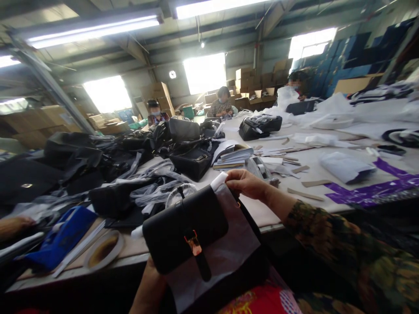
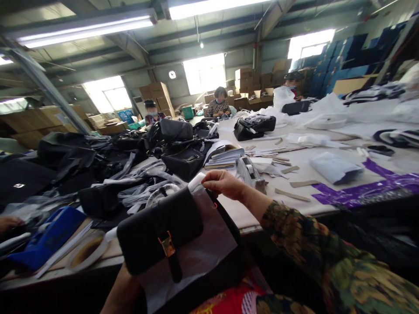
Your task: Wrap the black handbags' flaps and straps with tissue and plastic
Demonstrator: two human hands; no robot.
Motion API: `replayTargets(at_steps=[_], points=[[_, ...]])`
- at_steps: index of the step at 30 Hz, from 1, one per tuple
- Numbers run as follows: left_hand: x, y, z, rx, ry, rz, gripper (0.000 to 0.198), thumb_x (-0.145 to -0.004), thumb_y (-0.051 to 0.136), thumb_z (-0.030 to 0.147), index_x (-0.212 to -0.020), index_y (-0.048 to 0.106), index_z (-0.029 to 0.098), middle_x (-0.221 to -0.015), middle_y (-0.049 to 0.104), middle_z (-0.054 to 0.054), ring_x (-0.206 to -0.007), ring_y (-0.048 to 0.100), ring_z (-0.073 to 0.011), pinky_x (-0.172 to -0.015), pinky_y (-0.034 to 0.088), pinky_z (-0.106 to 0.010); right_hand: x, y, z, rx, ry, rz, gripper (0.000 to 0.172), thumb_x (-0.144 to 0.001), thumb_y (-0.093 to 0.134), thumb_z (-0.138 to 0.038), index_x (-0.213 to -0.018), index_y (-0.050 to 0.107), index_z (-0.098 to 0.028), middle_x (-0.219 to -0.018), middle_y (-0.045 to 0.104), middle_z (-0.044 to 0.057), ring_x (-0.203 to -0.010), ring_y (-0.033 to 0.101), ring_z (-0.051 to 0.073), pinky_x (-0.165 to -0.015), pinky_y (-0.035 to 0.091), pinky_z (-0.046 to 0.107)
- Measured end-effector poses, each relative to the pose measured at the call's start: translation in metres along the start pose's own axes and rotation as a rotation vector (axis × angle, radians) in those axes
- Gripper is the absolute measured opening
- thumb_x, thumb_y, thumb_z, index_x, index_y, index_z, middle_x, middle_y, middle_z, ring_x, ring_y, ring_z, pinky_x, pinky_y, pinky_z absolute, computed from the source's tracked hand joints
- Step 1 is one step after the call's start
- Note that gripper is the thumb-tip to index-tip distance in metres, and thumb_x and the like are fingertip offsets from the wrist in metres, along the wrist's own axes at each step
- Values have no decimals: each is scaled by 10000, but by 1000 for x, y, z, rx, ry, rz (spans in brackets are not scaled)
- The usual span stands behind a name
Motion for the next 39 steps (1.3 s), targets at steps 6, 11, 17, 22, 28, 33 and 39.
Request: replayTargets(at_steps=[6, 11, 17, 22, 28, 33, 39], points=[[2, 6, -10, 104, 35, 123, 511, -424, 968, 486, -842, 830, 225, -881, 807, -62, -833, 746, -311, -737, 626, -332, 4, 3, -8, 62, -43, -40, 375, -595, 925, -384, -776, 694, -152, -569, 631, -44, -381, 477, 62, -332, 357, 165], [5, 9, -5, 87, 65, 143, 514, -367, 980, 487, -757, 818, 195, -766, 793, -60, -702, 731, -266, -666, 629, -310, 6, 3, -6, 139, -99, 92, 311, -600, 908, -345, -752, 714, -154, -587, 635, -30, -453, 493, 73, -406, 372, 186], [6, 11, -1, 115, 59, 59, 458, -440, 982, 439, -802, 827, 205, -838, 804, -74, -764, 752, -288, -731, 638, -333, 12, -5, -1, 235, -142, 120, 283, -647, 886, -393, -718, 772, -144, -693, 637, 1, -576, 488, 83, -527, 379, 227], [8, 15, 6, 106, 59, 24, 459, -506, 958, 477, -849, 831, 199, -910, 806, -89, -854, 756, -318, -792, 639, -356, 15, -4, -13, 228, -98, -41, 273, -663, 887, -391, -773, 803, -156, -916, 705, 55, -862, 633, 185, -826, 500, 325], [5, 13, 5, 124, 32, 3, 461, -499, 973, 422, -888, 831, 219, -956, 805, -86, -893, 755, -333, -812, 637, -364, 19, -6, -26, 331, -64, -130, 305, -714, 849, -439, -735, 788, -141, -910, 694, 64, -862, 624, 196, -828, 501, 328], [7, 15, 6, 100, 55, -31, 450, -519, 961, 452, -864, 833, 193, -932, 804, -102, -919, 749, -369, -843, 629, -403, 21, -7, -20, 420, -170, 19, 272, -706, 850, -418, -724, 773, -158, -908, 685, 52, -856, 634, 189, -793, 510, 309], [8, 17, 7, 117, 51, -69, 477, -506, 967, 476, -849, 831, 173, -926, 799, -139, -874, 758, -349, -815, 635, -405, 20, -8, 4, 341, -187, 254, 278, -644, 883, -392, -765, 744, -184, -749, 705, 4, -708, 640, 154, -727, 543, 296]])
Point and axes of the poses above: each hand's wrist, its own x-axis away from the middle knuckle, its own y-axis out of the palm, z = x × y, the point moved 1 cm from there along -x, towards the middle knuckle
